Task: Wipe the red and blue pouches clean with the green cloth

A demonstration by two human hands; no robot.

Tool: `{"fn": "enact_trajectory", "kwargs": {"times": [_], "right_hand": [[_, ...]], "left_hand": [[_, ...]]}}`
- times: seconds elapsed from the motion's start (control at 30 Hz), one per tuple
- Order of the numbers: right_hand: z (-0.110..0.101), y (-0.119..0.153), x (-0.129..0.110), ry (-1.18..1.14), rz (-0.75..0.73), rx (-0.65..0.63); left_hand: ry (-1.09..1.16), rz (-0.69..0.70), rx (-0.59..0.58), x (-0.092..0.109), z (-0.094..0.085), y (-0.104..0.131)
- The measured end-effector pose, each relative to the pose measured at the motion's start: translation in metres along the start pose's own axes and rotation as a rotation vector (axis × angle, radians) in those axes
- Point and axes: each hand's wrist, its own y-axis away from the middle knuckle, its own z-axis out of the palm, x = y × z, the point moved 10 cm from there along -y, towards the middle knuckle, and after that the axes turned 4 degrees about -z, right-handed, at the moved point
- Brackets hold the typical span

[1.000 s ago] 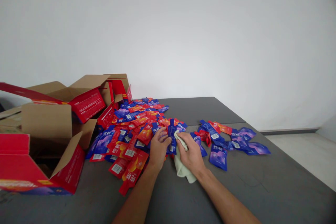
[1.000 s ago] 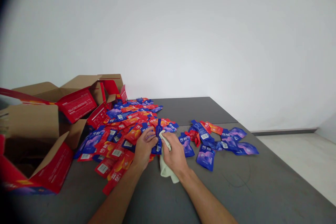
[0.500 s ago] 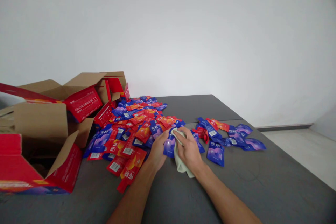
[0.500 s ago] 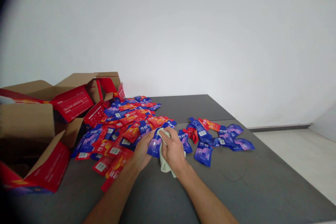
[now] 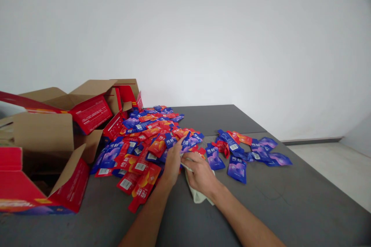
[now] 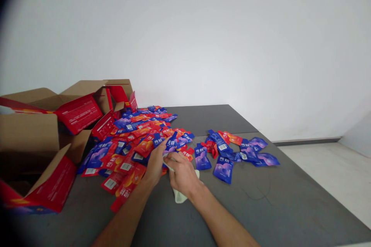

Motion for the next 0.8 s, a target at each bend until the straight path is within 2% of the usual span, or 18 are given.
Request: {"fn": "enact_trajectory", "kwargs": {"times": [0.1,0.2,0.3,0.43,0.53,0.67,0.7,0.8], "right_hand": [[-0.015,0.003,0.022,0.040,0.152,0.059],[-0.033,0.017,0.061,0.195,0.418,0.083],[-0.043,0.039,0.099,0.367,0.679,-0.006],[-0.035,0.058,0.128,0.417,0.811,-0.187],[-0.025,0.067,0.139,0.394,0.853,-0.274],[-0.022,0.070,0.143,0.403,0.872,-0.276],[-0.023,0.070,0.143,0.410,0.877,-0.269],[-0.028,0.069,0.142,0.428,0.880,-0.237]], "left_hand": [[-0.288,0.187,0.014,0.018,-0.001,0.001],[-0.585,0.364,0.118,0.031,-0.006,0.002],[-0.786,0.373,0.173,0.024,-0.012,-0.006],[-0.897,0.386,0.137,0.012,-0.009,-0.011],[-0.873,0.426,0.043,0.010,0.006,-0.004],[-0.785,0.468,-0.275,0.002,0.049,0.018],[-0.751,0.462,-0.324,0.001,0.056,0.022],[-0.669,0.407,-0.312,-0.001,0.060,0.025]]}}
